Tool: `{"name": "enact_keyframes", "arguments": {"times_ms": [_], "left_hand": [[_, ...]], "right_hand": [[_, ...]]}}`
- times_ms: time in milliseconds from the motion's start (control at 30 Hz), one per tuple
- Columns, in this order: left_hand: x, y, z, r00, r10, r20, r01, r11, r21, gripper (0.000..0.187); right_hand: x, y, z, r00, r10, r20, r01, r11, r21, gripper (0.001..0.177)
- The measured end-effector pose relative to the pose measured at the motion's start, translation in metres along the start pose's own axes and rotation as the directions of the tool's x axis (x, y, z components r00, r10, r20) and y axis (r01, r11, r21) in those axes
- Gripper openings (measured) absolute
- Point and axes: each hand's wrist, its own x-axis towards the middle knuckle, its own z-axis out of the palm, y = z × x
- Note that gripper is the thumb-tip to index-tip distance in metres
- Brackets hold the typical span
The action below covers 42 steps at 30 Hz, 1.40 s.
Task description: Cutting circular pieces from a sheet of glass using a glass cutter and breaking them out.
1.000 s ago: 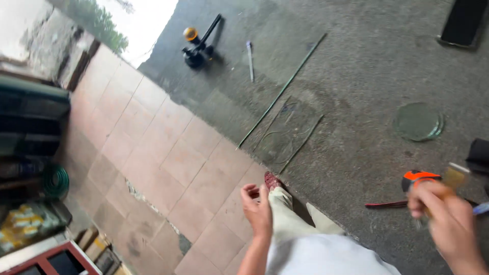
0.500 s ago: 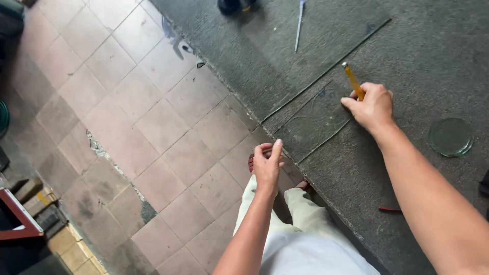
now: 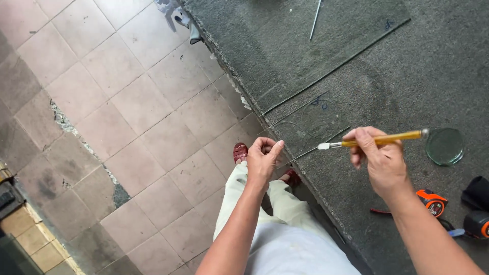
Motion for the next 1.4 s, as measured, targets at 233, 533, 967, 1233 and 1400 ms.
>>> {"name": "enact_keyframes", "arguments": {"times_ms": [233, 533, 967, 1233, 1400], "left_hand": [[0.0, -0.007, 0.001, 0.999, -0.033, 0.012, 0.033, 0.997, -0.064, 0.025], [-0.002, -0.01, 0.004, 1.0, -0.029, -0.011, 0.028, 0.998, -0.059, 0.021], [-0.001, -0.016, 0.008, 0.997, -0.045, -0.07, 0.042, 0.998, -0.042, 0.021], [-0.001, -0.013, 0.008, 0.996, -0.029, -0.083, 0.03, 0.999, 0.017, 0.019], [-0.001, -0.014, 0.008, 0.996, -0.031, -0.084, 0.034, 0.999, 0.031, 0.018]], "right_hand": [[-0.009, 0.01, 0.011, 0.99, 0.134, 0.041, -0.14, 0.936, 0.323, 0.021], [-0.02, -0.01, 0.014, 0.996, -0.086, -0.006, 0.085, 0.994, -0.063, 0.029], [-0.009, 0.009, 0.026, 0.971, -0.237, 0.022, 0.233, 0.931, -0.281, 0.004], [0.004, 0.016, 0.024, 0.892, -0.38, 0.247, 0.453, 0.738, -0.501, 0.015], [0.01, 0.014, 0.025, 0.857, -0.383, 0.344, 0.513, 0.688, -0.513, 0.022]]}}
